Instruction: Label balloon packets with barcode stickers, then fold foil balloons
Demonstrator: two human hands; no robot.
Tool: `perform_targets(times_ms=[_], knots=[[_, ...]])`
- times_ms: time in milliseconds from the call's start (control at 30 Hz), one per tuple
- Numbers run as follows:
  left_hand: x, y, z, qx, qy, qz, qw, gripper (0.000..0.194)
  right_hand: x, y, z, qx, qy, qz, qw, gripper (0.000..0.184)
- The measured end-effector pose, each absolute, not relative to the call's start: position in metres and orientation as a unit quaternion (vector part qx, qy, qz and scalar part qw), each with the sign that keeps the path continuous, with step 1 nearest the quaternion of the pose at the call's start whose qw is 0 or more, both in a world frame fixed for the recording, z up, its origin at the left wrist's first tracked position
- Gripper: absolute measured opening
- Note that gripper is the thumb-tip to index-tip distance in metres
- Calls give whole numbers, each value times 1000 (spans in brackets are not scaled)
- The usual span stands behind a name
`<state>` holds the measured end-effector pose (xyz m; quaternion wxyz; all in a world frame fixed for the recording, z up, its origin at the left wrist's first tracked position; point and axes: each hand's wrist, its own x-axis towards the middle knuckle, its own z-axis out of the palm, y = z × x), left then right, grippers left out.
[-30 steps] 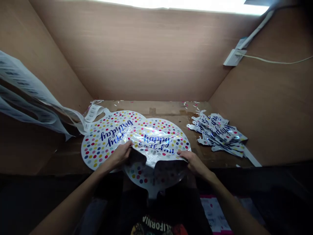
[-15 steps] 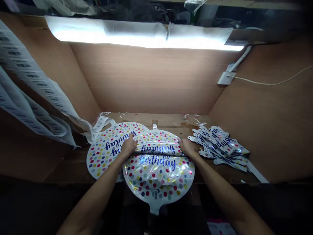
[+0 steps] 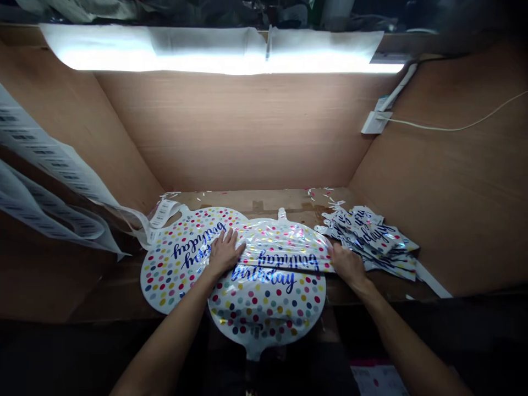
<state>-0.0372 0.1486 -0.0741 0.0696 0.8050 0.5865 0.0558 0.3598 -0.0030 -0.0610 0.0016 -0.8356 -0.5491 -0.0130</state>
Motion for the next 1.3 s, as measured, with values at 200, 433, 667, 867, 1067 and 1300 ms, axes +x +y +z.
perform_targets(times_ms=[200,433,667,867,1067,1300], knots=[[15,153,-42,823,548,44,142,79,370,-88,-92,-818,-574,-30,24,34],[69,144,-26,840,481,-31,249,34,361,-91,-90,-833,-545,-49,83,30],[35,99,41,919,321,123,195,22,377,-23,14,-642,-706,-47,296,69],[-42,43,41,956,142,252,45,14,341,-43,35,-428,-862,42,266,23],[-75,9,-48,954,234,136,130,24,310,-87,-85,-422,-867,57,258,25],[-29,55,-27,803,560,-52,197,23,300,-47,-82,-738,-658,95,115,35]])
